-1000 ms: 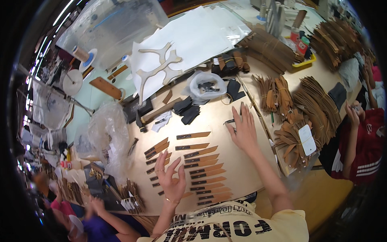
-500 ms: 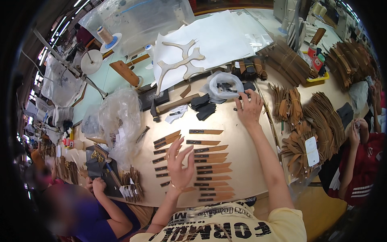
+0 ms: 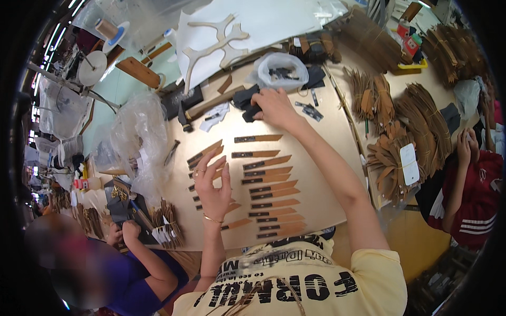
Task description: The person arranges and aligns small leather pieces on a worktable, repeatedly picking up, positioning, and adjusting them. They handle both light and dark leather strips, organizing them into neat rows while occasionally shifting other items on the table.
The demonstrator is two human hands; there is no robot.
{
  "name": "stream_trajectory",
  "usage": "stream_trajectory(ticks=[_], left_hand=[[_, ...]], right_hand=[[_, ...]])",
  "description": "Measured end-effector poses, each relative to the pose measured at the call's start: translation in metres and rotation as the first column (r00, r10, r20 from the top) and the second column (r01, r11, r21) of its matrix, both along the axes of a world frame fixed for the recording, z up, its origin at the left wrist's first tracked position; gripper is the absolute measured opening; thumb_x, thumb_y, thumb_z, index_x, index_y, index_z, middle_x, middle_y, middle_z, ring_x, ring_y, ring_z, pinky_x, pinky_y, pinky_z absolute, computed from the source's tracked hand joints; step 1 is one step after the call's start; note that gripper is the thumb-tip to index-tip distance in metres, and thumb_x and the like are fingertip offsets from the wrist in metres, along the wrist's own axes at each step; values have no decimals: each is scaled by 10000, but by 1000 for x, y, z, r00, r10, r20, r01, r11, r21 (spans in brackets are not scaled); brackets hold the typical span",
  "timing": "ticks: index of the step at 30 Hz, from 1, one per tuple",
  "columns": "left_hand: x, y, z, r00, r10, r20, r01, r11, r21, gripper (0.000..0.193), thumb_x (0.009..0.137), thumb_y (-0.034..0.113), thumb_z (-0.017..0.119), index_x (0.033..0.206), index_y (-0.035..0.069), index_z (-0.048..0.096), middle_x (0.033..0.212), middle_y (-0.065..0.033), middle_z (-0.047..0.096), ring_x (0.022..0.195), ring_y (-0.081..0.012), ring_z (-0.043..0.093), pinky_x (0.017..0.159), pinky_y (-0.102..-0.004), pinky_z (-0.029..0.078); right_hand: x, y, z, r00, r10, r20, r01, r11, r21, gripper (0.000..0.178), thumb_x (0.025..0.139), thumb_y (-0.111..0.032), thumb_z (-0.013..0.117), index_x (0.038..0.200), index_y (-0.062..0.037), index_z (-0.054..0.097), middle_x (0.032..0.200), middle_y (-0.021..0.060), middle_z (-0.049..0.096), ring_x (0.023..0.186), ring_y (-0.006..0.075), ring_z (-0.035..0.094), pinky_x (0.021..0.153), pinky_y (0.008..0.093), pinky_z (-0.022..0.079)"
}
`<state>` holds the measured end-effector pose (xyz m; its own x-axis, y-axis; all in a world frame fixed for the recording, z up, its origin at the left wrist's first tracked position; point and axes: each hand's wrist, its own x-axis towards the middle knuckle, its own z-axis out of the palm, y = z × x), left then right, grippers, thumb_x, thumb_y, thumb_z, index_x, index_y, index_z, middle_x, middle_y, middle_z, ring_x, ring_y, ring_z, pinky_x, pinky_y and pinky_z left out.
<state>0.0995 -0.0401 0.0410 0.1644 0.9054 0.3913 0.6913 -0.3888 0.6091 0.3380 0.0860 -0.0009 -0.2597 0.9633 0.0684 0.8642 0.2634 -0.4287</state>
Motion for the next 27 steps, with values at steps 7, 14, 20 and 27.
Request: stream_trajectory(ticks=[7,14,20,27], left_hand=[[-20,-11,-4,997,70,-43,-73,995,-74,228,868,61,675,1090,90,719,1232,-118,631,1157,-291,579,1008,-418,398],[3,3,9,924,38,380,59,969,-238,300,938,113,627,1230,43,634,1308,-133,597,1197,-261,570,978,-389,468],[21,10,23,678,-39,734,680,412,-607,640,1059,490,314,1453,-6,402,1344,-149,552,1173,-244,582,948,-357,488],[66,-37,1,570,35,821,791,-293,-537,573,1060,493,327,1226,-6,554,994,-82,660,804,-110,600,719,-236,506]], right_hand=[[1,-11,-7,997,12,-76,-2,991,131,262,776,-235,781,967,-122,642,969,43,632,1020,226,578,930,373,359],[5,-40,36,939,68,-336,-44,996,78,214,791,-178,762,942,-72,655,887,65,695,879,259,644,808,375,452],[28,-134,97,830,270,-487,-373,919,-125,229,789,-176,760,971,-66,673,874,82,686,872,280,645,799,366,485],[42,-224,81,856,-53,-514,-126,943,-307,339,783,-196,779,1094,-93,690,968,82,633,935,267,597,838,379,469]])
